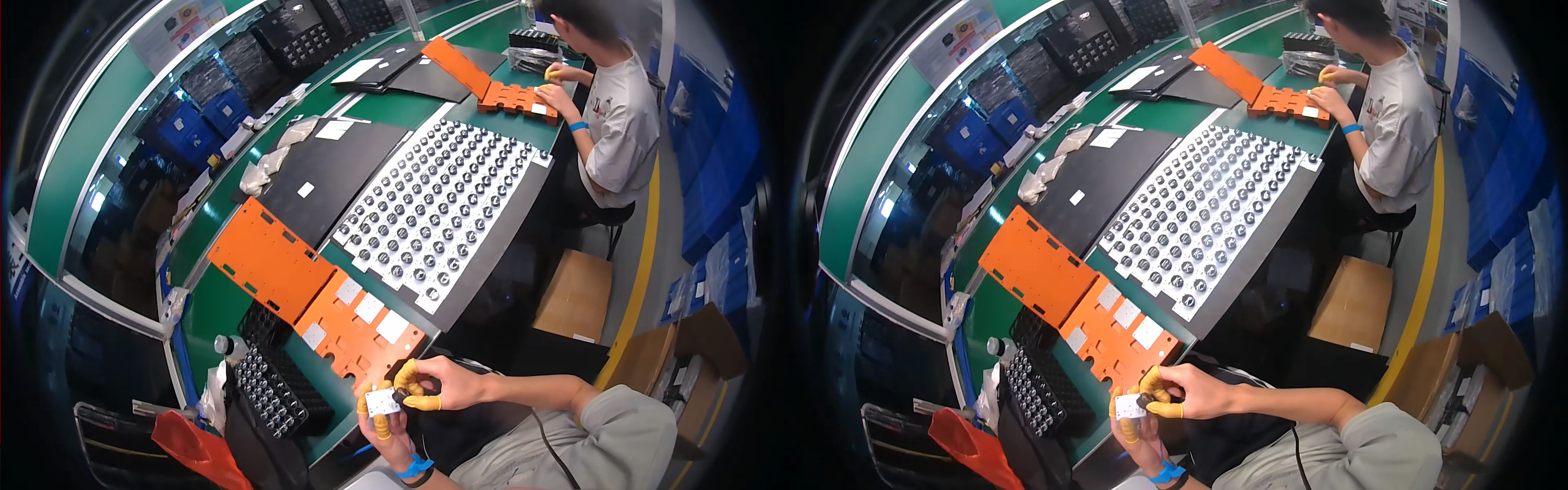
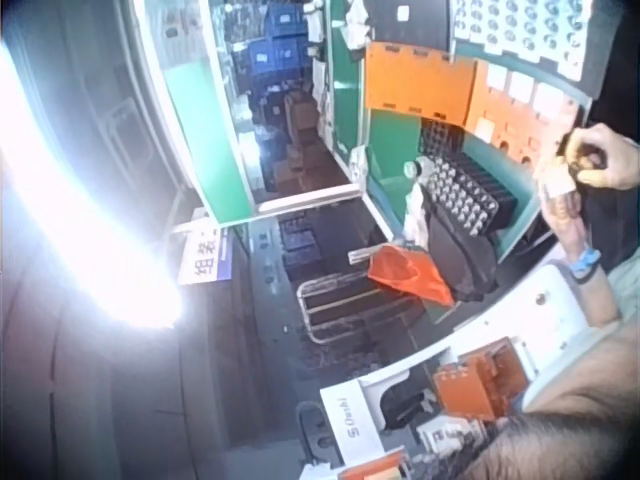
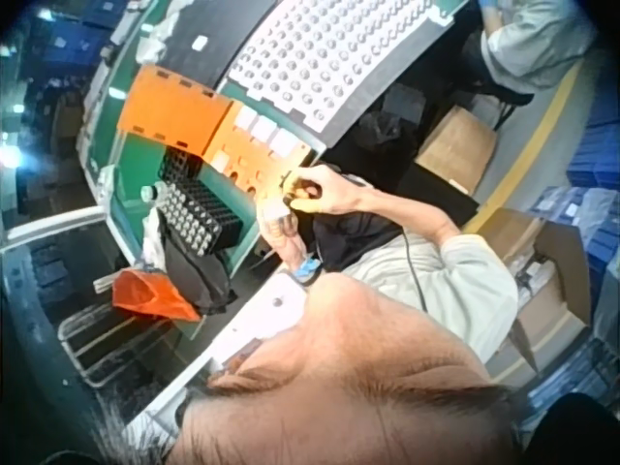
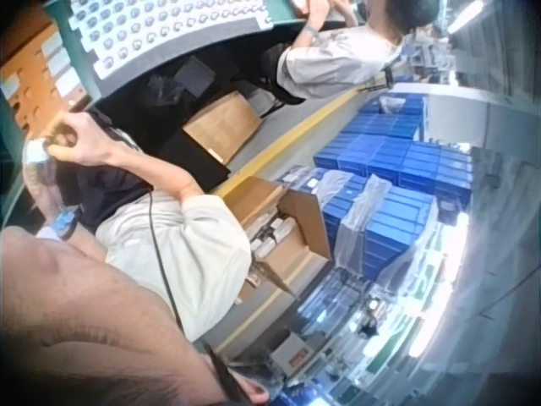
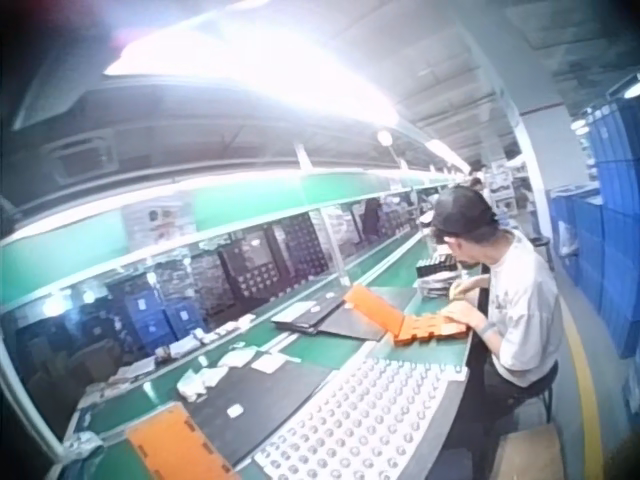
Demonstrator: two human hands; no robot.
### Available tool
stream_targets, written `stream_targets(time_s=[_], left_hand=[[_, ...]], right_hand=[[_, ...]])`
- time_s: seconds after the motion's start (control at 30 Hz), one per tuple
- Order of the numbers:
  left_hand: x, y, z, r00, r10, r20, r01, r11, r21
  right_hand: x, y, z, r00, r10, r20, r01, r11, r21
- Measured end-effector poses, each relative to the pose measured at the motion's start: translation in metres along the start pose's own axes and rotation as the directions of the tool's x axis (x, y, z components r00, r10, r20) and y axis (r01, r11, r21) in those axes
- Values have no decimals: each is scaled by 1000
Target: The person sits at a factory workstation and repeatedly picks up small white rectangular components from a tray. They peel off a protective film from each component and place it onto an orange fixture on the table. The person wears yellow finger cots and handles the items one by one in a repetitive assembly loop.
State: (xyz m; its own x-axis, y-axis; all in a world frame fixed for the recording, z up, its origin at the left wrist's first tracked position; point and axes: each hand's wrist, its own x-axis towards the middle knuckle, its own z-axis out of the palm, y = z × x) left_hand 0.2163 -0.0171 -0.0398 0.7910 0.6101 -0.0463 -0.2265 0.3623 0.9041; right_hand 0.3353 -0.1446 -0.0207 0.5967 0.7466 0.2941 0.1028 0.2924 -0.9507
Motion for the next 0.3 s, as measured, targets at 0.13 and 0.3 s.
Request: stream_targets(time_s=[0.13, 0.3], left_hand=[[-1, 1, -4, 1000, 22, 19, -22, 1000, -18], [-17, 2, -11, 995, 10, -97, -15, 999, -46]], right_hand=[[-1, 0, 4, 1000, -22, -20, 21, 1000, -16], [9, -6, 15, 1000, -4, -14, 3, 1000, -16]])
